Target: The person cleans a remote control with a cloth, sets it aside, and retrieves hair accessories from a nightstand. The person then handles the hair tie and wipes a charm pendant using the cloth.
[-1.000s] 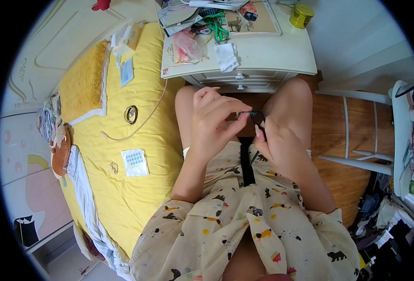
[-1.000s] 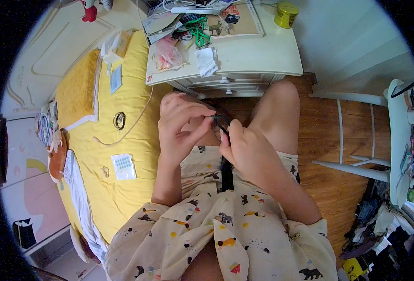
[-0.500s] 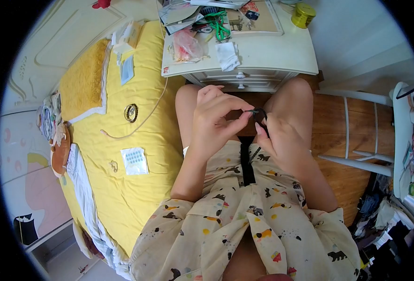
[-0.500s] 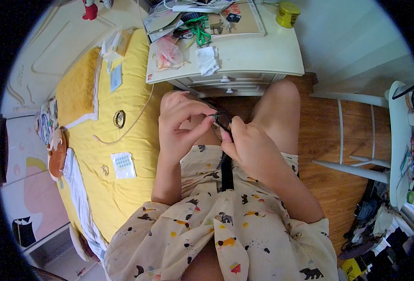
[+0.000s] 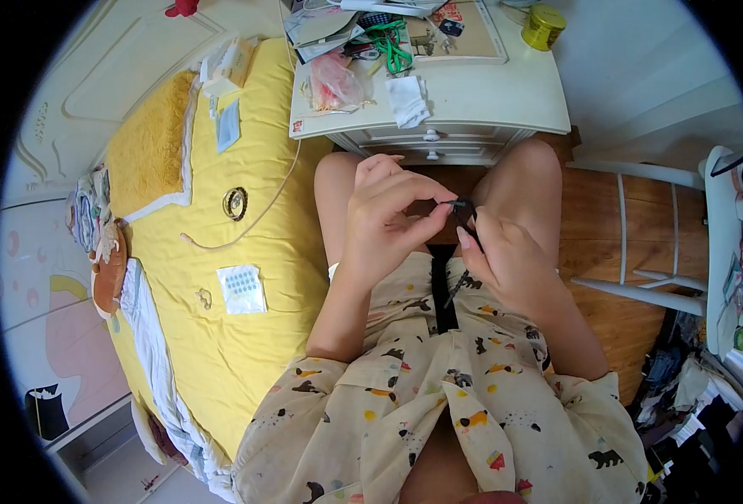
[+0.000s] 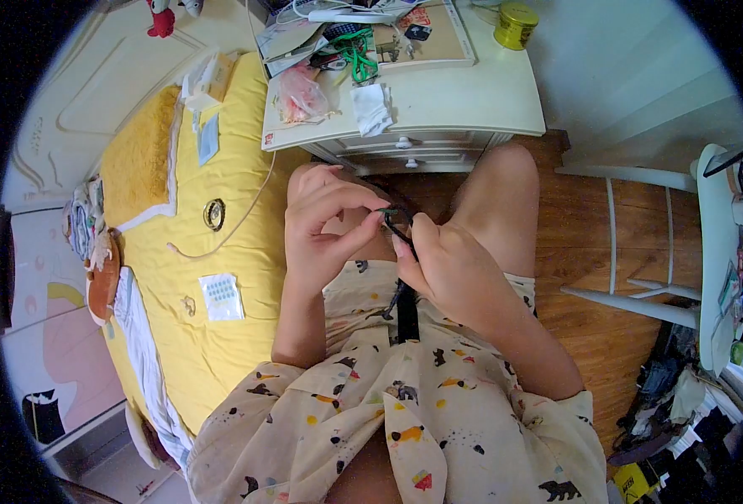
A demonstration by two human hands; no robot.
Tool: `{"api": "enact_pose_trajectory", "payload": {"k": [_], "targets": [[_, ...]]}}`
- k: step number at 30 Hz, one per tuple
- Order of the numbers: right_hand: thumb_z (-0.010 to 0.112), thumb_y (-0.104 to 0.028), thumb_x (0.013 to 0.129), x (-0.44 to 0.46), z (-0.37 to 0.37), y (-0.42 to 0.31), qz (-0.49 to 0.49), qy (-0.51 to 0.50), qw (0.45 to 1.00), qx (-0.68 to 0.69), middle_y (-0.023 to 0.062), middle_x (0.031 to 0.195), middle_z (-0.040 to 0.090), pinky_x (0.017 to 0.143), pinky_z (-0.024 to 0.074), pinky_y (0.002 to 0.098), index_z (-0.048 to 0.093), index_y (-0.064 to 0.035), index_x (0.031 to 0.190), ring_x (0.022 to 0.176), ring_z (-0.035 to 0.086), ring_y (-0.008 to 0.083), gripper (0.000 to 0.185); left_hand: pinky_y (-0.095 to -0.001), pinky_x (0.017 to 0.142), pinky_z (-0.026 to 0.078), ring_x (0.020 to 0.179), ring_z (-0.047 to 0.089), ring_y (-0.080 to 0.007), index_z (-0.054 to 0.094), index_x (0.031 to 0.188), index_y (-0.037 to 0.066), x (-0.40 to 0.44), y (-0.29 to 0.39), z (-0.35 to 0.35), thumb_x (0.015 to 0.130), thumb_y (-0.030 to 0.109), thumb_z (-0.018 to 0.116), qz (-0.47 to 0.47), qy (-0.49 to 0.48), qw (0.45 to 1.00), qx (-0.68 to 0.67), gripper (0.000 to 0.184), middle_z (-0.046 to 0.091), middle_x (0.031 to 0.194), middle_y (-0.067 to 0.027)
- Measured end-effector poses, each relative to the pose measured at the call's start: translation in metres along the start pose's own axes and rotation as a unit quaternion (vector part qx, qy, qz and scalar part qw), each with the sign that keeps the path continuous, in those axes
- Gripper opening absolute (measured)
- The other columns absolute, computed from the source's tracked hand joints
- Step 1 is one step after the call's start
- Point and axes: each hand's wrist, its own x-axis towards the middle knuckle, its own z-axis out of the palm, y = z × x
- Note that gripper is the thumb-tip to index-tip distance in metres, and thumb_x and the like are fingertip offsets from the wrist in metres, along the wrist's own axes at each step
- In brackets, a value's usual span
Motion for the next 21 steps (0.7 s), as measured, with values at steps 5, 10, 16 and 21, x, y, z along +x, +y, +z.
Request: {"api": "enact_pose_trajectory", "payload": {"k": [5, 10, 16, 21], "targets": [[0.056, -0.015, 0.087, 0.0006, -0.0029, -0.0010, 0.001, -0.009, 1.000, 0.008, 0.0223, 0.059, 0.055, 0.054, 0.0445, 0.0477, 0.044, 0.0020, 0.082, 0.057, 0.056, 0.0409, 0.021, -0.0324, 0.082, 0.036, 0.068, 0.052, -0.0154, 0.068, 0.080, 0.011, -0.0005, -0.0008, 0.0006, 0.067, 0.008, 0.074, 0.003, -0.002, 1.000, 0.001, 0.014, 0.065, 0.076, 0.0018], [0.055, -0.014, 0.086, 0.0003, -0.0036, -0.0015, -0.007, -0.002, 1.000, 0.011, 0.0222, 0.058, 0.055, 0.054, 0.0443, 0.0478, 0.044, 0.0025, 0.081, 0.057, 0.057, 0.0407, 0.020, -0.0322, 0.082, 0.036, 0.068, 0.051, -0.0153, 0.067, 0.080, 0.010, -0.0010, -0.0019, 0.0021, 0.067, 0.008, 0.074, 0.007, 0.002, 1.000, 0.001, 0.015, 0.065, 0.076, 0.0018], [0.056, -0.013, 0.085, 0.0017, -0.0053, -0.0011, -0.011, 0.013, 1.000, -0.002, 0.0222, 0.059, 0.055, 0.054, 0.0443, 0.0473, 0.044, 0.0031, 0.079, 0.057, 0.057, 0.0406, 0.021, -0.0321, 0.081, 0.036, 0.068, 0.051, -0.0153, 0.067, 0.080, 0.010, -0.0006, -0.0002, 0.0004, 0.067, 0.007, 0.074, -0.003, -0.005, 1.000, -0.005, 0.015, 0.065, 0.075, 0.0018], [0.057, -0.014, 0.085, 0.0025, -0.0079, -0.0048, -0.010, 0.002, 1.000, 0.003, 0.0222, 0.060, 0.055, 0.053, 0.0443, 0.0470, 0.044, 0.0031, 0.079, 0.056, 0.057, 0.0406, 0.022, -0.0319, 0.081, 0.036, 0.068, 0.052, -0.0154, 0.067, 0.079, 0.010, -0.0005, -0.0011, 0.0010, 0.067, 0.007, 0.074, -0.005, -0.001, 1.000, -0.010, 0.015, 0.065, 0.076, 0.0016]]}}
